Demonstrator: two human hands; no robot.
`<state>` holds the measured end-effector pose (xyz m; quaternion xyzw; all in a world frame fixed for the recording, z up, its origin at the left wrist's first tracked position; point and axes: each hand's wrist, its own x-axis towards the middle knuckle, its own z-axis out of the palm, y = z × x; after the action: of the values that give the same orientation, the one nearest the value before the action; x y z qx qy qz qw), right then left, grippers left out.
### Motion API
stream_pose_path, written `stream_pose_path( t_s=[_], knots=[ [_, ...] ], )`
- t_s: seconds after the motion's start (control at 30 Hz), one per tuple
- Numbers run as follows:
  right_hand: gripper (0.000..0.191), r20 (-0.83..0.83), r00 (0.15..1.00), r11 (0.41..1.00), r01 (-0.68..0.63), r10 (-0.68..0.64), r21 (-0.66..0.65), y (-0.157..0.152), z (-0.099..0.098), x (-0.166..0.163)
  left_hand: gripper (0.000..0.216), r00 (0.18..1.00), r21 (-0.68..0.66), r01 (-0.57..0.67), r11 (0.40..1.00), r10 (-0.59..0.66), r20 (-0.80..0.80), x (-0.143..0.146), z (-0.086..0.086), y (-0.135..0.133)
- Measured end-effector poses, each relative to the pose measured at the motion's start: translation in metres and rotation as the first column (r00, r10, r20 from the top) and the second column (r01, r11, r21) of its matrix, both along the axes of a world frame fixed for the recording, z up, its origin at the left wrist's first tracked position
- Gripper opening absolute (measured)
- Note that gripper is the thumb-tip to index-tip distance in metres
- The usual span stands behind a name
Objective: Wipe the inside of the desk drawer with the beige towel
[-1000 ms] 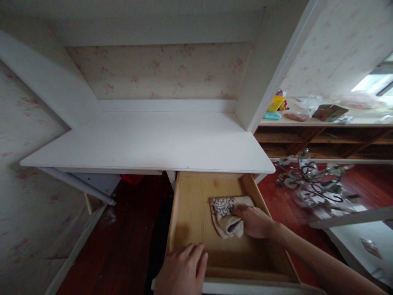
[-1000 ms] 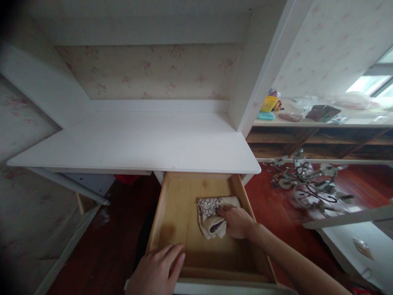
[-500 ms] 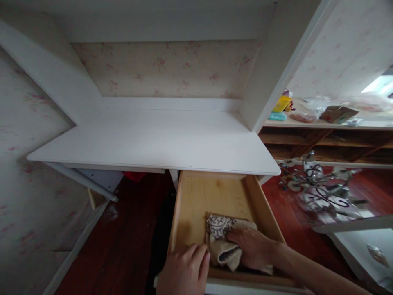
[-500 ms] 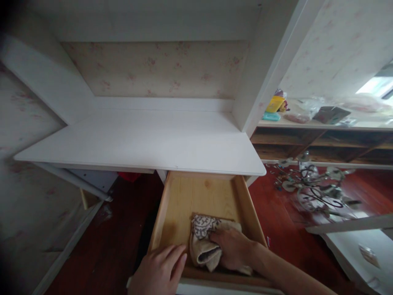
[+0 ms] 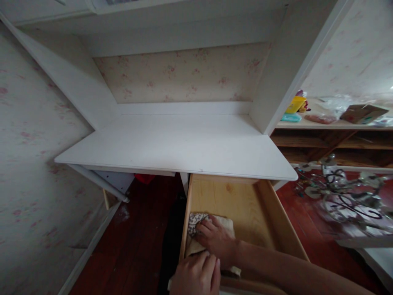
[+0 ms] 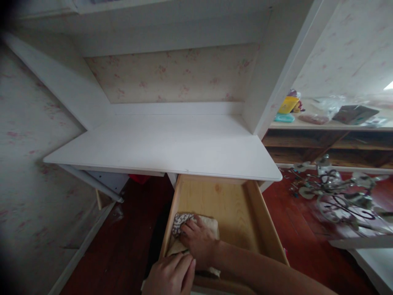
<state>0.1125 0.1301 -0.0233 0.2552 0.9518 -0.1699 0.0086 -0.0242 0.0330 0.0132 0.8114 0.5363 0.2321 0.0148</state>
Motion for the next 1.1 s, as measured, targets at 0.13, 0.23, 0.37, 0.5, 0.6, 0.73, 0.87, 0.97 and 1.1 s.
stream_pose_path(
  t_s=[0.13, 0.23, 0.37, 0.5, 0.6, 0.73, 0.87, 0.97, 1.1],
  knots=[
    [0.061, 0.024, 0.995, 0.995, 0.100, -0.100, -0.005, 0.018, -0.005, -0.004, 0.021, 0.999, -0.045, -0.028, 0.999, 0.027, -0.028, 0.002, 0.001, 0.000],
    [0.075, 0.095, 0.974, 0.979, 0.203, -0.204, 0.013, 0.041, -0.014, -0.013, 0.022, 0.998, -0.112, -0.064, 0.992, 0.060, -0.035, 0.005, 0.004, -0.002],
    [0.083, 0.174, 0.931, 0.947, 0.320, -0.322, 0.041, 0.075, -0.019, -0.029, 0.023, 0.996, -0.153, -0.091, 0.984, 0.089, -0.019, 0.008, 0.006, -0.002],
    [0.080, 0.240, 0.876, 0.903, 0.429, -0.419, 0.011, 0.103, -0.013, -0.041, 0.024, 0.995, -0.156, -0.102, 0.982, 0.099, -0.030, 0.009, 0.008, 0.002],
    [0.079, 0.267, 0.843, 0.874, 0.486, -0.466, -0.009, 0.115, -0.010, -0.044, 0.026, 0.994, -0.159, -0.099, 0.982, 0.092, -0.051, 0.008, 0.010, 0.004],
    [0.077, 0.247, 0.854, 0.879, 0.476, -0.457, -0.019, 0.115, -0.012, -0.036, 0.028, 0.993, -0.220, -0.103, 0.970, 0.089, -0.075, 0.008, 0.012, 0.007],
    [0.078, 0.232, 0.878, 0.898, 0.439, -0.419, -0.039, 0.105, -0.014, -0.007, 0.030, 0.986, -0.381, -0.159, 0.911, 0.123, -0.116, 0.010, 0.020, 0.009],
    [0.086, 0.252, 0.862, 0.883, 0.466, -0.440, -0.051, 0.099, -0.015, 0.032, 0.031, 0.977, -0.511, -0.199, 0.836, 0.125, -0.175, 0.014, 0.030, 0.010],
    [0.091, 0.315, 0.789, 0.829, 0.559, -0.528, -0.011, 0.096, -0.010, 0.090, 0.035, 0.959, -0.618, -0.219, 0.755, 0.050, -0.279, 0.016, 0.043, 0.010]
  ],
)
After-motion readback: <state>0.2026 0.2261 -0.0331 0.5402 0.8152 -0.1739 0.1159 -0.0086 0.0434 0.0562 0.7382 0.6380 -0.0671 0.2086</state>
